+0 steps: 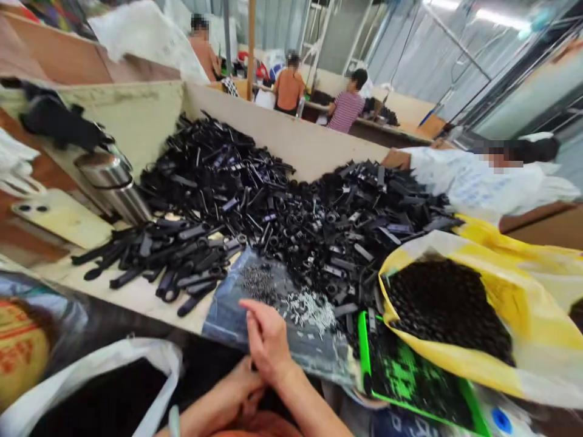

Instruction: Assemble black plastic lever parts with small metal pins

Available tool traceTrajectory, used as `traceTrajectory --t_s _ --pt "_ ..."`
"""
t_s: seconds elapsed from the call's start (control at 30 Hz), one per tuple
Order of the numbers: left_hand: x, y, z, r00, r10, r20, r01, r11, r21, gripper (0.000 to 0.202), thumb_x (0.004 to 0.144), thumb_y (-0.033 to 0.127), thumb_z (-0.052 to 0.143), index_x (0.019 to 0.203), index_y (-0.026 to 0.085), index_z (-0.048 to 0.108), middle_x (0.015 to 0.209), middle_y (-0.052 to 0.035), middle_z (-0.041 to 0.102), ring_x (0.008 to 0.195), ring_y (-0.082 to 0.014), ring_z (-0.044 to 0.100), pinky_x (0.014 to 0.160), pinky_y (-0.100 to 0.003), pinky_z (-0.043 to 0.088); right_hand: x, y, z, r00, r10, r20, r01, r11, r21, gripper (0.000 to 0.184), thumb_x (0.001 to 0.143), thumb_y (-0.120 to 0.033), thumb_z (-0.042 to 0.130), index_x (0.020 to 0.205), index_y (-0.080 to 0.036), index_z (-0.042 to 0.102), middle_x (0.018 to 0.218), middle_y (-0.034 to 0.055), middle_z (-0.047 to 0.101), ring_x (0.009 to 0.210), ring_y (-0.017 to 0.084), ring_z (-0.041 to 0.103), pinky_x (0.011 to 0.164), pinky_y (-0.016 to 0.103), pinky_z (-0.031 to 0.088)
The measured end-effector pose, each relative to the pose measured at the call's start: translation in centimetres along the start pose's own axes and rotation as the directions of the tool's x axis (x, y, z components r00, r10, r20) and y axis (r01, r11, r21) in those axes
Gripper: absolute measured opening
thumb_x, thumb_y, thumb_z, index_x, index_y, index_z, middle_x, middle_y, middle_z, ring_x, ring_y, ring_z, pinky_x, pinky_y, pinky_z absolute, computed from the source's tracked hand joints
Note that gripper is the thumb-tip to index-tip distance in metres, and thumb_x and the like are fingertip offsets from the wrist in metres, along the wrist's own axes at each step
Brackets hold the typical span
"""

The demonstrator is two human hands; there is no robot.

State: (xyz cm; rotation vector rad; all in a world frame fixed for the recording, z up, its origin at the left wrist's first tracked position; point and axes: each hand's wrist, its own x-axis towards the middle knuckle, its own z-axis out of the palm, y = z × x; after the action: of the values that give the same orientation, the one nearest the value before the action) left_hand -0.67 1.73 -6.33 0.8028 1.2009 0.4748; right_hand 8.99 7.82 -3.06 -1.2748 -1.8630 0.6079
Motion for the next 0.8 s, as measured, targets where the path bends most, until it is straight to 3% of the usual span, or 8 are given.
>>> traceTrajectory --t_s 0.07,0.17,0.27,0.5,0.7,0.8 --pt "0.8 -0.2 0.4 0.998 -0.02 -0.065 0.03 0.988 0.155 0.029 0.093 0.032 0.066 0.118 0.016 0.064 0.12 -0.0077 0.068 0.104 -0.024 0.067 0.09 -0.046 0.056 -0.3 0.1 -2.0 0.992 0.097 -0.077 -0.092 0.994 0.062 0.036 0.109 -0.033 0.032 0.124 -0.022 0.064 0.074 -0.0009 0.064 0.062 0.014 0.059 0.058 0.024 0.049" --pt "0.6 0.7 0.2 0.979 0.062 -0.193 0.012 0.932 0.363 0.021 0.086 0.016 0.068 0.107 0.013 0.069 0.109 -0.0076 0.074 0.107 -0.0241 0.067 0.098 -0.038 0.049 -1.2 0.0 -4.7 0.928 0.289 -0.234 -0.204 0.922 0.329 0.032 0.106 -0.037 0.042 0.119 -0.021 0.065 0.062 -0.0057 0.048 0.055 0.013 0.046 0.054 0.023 0.04" --pt "-0.1 1.5 0.5 0.957 0.115 -0.266 0.039 0.857 0.514 0.023 0.081 0.012 0.064 0.103 0.011 0.071 0.105 -0.0118 0.077 0.103 -0.0256 0.07 0.09 -0.031 0.048 -2.9 0.5 -6.0 0.885 0.401 -0.236 -0.243 0.831 0.501 0.031 0.1 -0.044 0.052 0.112 -0.02 0.069 0.061 -0.0063 0.046 0.055 0.012 0.042 0.054 0.024 0.036" --pt "0.1 1.4 0.8 0.938 0.146 -0.313 0.123 0.705 0.698 0.021 0.085 0.021 0.057 0.091 0.012 0.075 0.1 -0.0214 0.078 0.101 -0.0349 0.073 0.079 -0.036 0.046 -5.1 2.0 -4.6 0.85 0.499 -0.17 -0.341 0.767 0.544 0.035 0.098 -0.05 0.055 0.112 -0.021 0.069 0.064 -0.0053 0.048 0.057 0.012 0.042 0.052 0.023 0.033" --pt "-0.1 1.4 0.5 0.939 0.13 -0.319 0.151 0.678 0.72 0.023 0.084 0.02 0.055 0.089 0.014 0.077 0.1 -0.0231 0.078 0.099 -0.037 0.073 0.077 -0.037 0.046 -4.5 1.9 -4.0 0.847 0.52 -0.11 -0.399 0.76 0.514 0.04 0.098 -0.053 0.053 0.112 -0.019 0.069 0.065 -0.0044 0.048 0.058 0.012 0.044 0.053 0.023 0.037" --pt "-0.1 1.5 0.4 0.942 0.118 -0.315 0.147 0.698 0.701 0.023 0.082 0.017 0.055 0.087 0.013 0.077 0.099 -0.0241 0.078 0.099 -0.0374 0.073 0.077 -0.038 0.045 -4.6 1.9 -4.1 0.876 0.47 -0.106 -0.387 0.818 0.426 0.038 0.1 -0.05 0.051 0.115 -0.02 0.068 0.068 -0.003 0.051 0.06 0.013 0.048 0.055 0.023 0.04"
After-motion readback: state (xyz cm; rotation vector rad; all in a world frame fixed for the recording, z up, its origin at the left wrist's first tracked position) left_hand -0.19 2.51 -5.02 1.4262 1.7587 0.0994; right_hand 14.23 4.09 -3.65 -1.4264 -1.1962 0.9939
